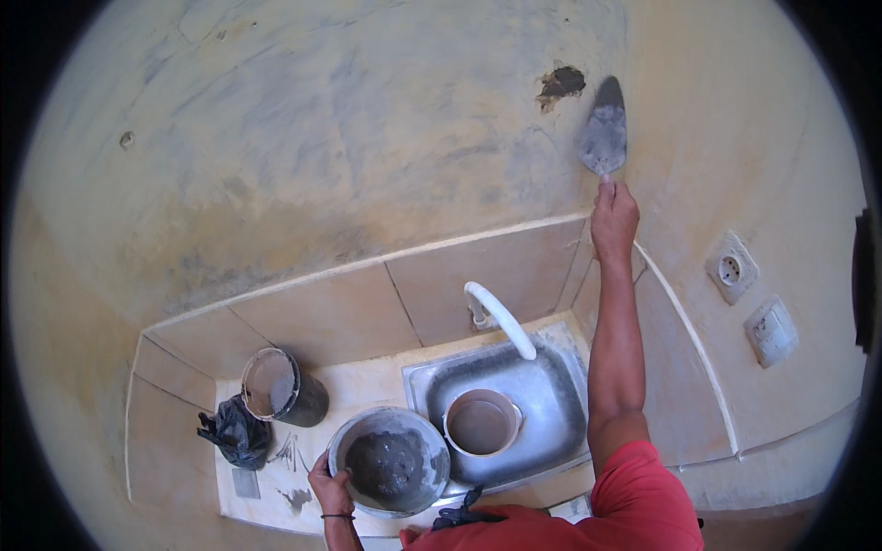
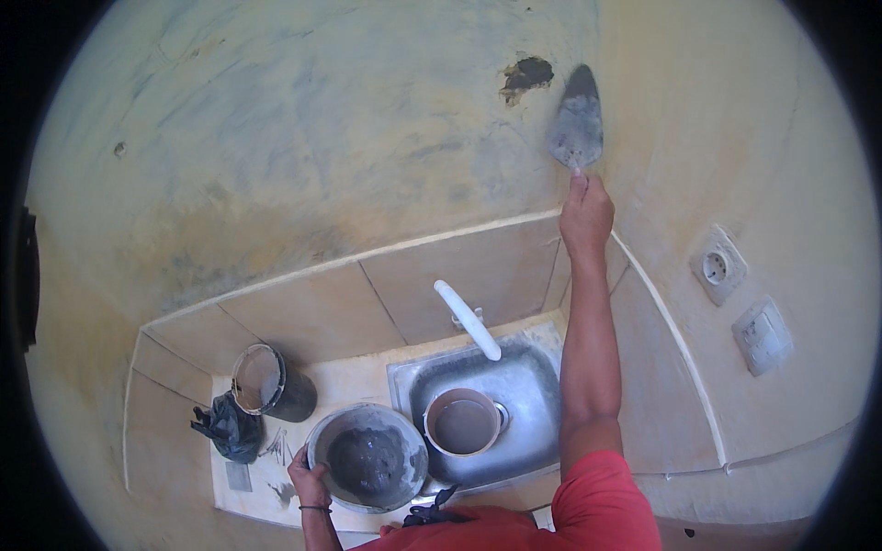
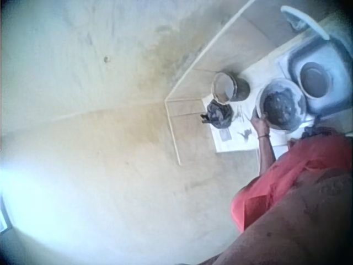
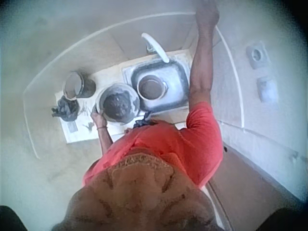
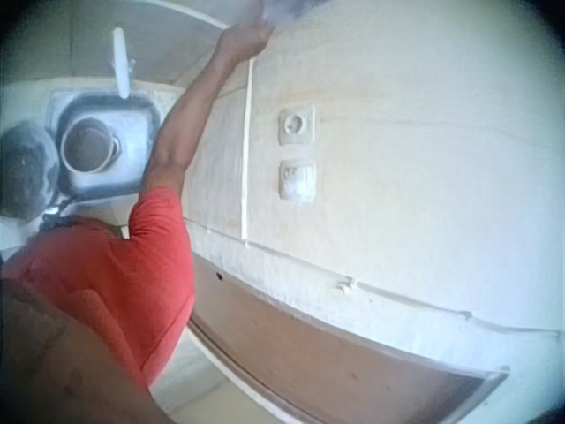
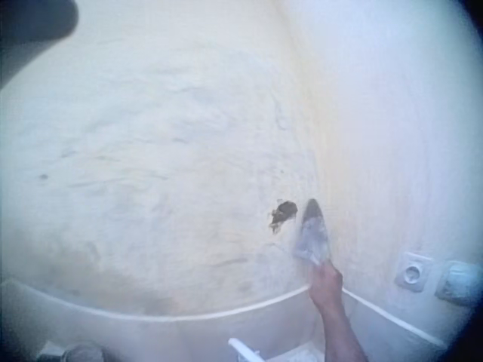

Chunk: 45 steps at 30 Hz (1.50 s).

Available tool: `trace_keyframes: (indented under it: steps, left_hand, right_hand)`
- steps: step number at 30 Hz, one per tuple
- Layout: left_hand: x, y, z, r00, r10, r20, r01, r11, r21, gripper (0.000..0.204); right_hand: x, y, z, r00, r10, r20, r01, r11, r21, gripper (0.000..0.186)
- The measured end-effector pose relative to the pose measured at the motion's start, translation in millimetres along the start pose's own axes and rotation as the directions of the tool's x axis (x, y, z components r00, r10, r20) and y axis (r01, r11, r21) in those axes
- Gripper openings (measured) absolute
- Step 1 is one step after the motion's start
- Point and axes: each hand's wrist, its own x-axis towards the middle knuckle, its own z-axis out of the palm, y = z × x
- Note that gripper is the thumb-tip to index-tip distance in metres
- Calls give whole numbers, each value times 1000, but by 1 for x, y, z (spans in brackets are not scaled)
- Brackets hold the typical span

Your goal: The person scoops a gray paste from a bucket with a trowel and applies it to several holes in a tiled wall above a sink. They repeatedly smooth the paste into the holes and scrape excess material back into the bucket.

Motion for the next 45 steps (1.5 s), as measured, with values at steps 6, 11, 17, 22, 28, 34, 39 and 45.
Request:
trace_keyframes:
  steps: [6, 11, 17, 22, 28, 34, 39, 45]
  left_hand:
    - [-15, 4, -14, 995, 12, 103, -24, 993, 120, 65]
    - [5, 12, 13, 989, -20, 146, -39, 919, 393, 56]
    - [12, 14, 12, 982, 20, 186, -29, 998, 47, 62]
    - [14, 17, 28, 959, 3, 284, -4, 1000, 3, 60]
    - [20, 16, 38, 950, 33, 310, -42, 999, 23, 54]
    - [27, 4, 33, 939, 24, 343, -26, 1000, -1, 54]
    - [27, 3, 27, 952, 49, 301, -54, 999, 6, 55]
    - [32, 7, 20, 963, 18, 268, -7, 999, -45, 56]
  right_hand:
    - [-78, -58, -68, 913, 172, 369, -364, 754, 548, 26]
    - [-176, -87, -149, 840, -93, 535, -123, 927, 354, 22]
    - [-239, -75, -172, 362, -194, 912, 216, 969, 120, 23]
    - [-269, -74, -160, 100, -161, 982, 583, 809, 73, 23]
    - [-272, -56, -133, -70, -155, 985, 796, 586, 149, 19]
    - [-282, -51, -100, -163, -91, 982, 758, 626, 184, 17]
    - [-283, -48, -94, -223, -76, 972, 695, 686, 213, 17]
    - [-293, -36, -96, -276, -49, 960, 530, 825, 195, 25]
